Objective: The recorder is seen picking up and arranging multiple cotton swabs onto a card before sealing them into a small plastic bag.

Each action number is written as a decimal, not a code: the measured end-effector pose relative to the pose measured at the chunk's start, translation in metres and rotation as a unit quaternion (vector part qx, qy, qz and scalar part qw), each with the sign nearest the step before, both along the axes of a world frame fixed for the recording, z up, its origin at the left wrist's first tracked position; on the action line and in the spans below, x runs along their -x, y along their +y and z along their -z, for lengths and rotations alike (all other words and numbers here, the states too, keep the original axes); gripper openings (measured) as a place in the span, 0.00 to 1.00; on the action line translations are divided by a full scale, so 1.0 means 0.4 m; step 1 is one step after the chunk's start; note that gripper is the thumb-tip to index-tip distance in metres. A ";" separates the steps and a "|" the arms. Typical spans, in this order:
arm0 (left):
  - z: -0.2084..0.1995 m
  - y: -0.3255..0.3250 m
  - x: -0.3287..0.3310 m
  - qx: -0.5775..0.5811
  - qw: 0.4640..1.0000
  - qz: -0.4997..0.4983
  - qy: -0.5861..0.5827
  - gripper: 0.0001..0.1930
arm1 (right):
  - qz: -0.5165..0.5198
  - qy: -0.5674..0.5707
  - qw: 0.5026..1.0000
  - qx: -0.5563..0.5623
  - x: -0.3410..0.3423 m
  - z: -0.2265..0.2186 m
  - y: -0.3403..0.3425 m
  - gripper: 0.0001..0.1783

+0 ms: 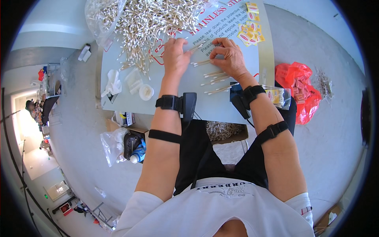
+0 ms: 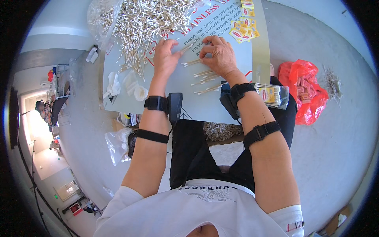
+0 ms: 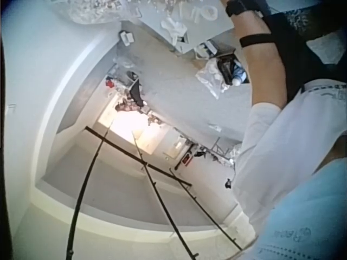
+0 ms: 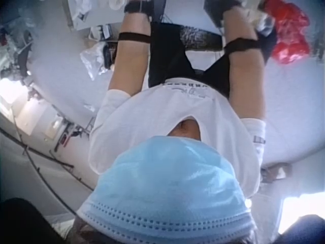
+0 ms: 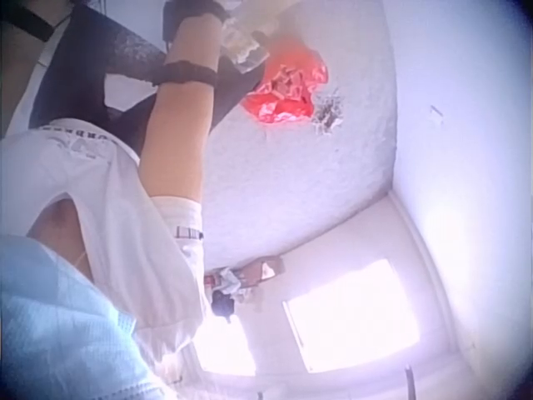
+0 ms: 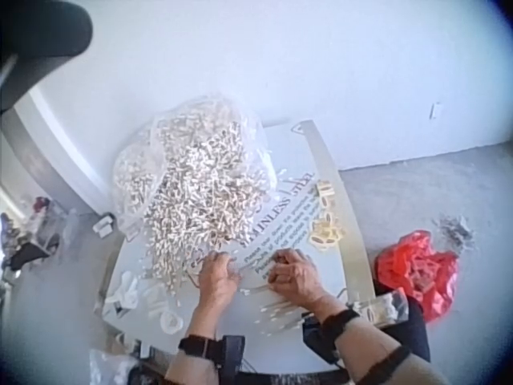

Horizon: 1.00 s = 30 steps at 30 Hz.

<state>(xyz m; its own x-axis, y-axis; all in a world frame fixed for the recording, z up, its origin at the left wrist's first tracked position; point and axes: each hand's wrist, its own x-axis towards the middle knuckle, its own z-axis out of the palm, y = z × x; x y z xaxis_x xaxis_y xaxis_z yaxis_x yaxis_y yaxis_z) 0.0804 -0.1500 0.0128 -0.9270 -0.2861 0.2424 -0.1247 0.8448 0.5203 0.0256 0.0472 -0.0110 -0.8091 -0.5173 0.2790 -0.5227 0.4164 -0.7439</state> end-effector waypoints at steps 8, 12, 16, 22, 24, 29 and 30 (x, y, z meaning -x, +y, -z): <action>0.012 0.112 0.008 0.049 0.998 0.028 -0.017 0.05 | -0.039 0.002 0.999 0.019 0.008 -0.004 0.040 0.05; 0.023 0.177 -0.050 0.062 0.996 0.046 0.039 0.05 | 0.012 -0.122 0.982 0.142 -0.041 -0.022 0.079 0.04; 0.014 0.247 -0.102 0.055 0.997 0.045 0.037 0.05 | 0.136 -0.139 0.957 0.216 -0.132 -0.030 0.116 0.05; 0.022 0.284 -0.176 0.127 0.983 0.110 0.074 0.21 | 0.221 -0.129 0.929 0.269 -0.253 -0.028 0.128 0.11; 0.029 0.316 -0.205 0.134 0.985 0.103 -0.035 0.35 | 0.223 -0.133 0.920 0.295 -0.247 -0.012 0.135 0.13; 0.033 0.294 -0.149 0.158 0.982 0.083 -0.061 0.41 | 0.189 -0.163 0.908 0.338 -0.233 -0.017 0.121 0.16; 0.033 0.286 -0.138 0.167 0.982 0.074 -0.050 0.41 | 0.184 -0.166 0.911 0.330 -0.231 -0.019 0.117 0.17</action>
<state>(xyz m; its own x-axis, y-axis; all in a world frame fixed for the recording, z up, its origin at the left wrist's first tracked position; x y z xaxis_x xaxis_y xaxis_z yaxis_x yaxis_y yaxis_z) 0.1357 -0.0356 -0.0004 -0.9764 -0.0664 0.2055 -0.0238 0.9788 0.2033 0.1182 0.0940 -0.0032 -0.9904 -0.0022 0.1381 -0.1375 -0.0763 -0.9876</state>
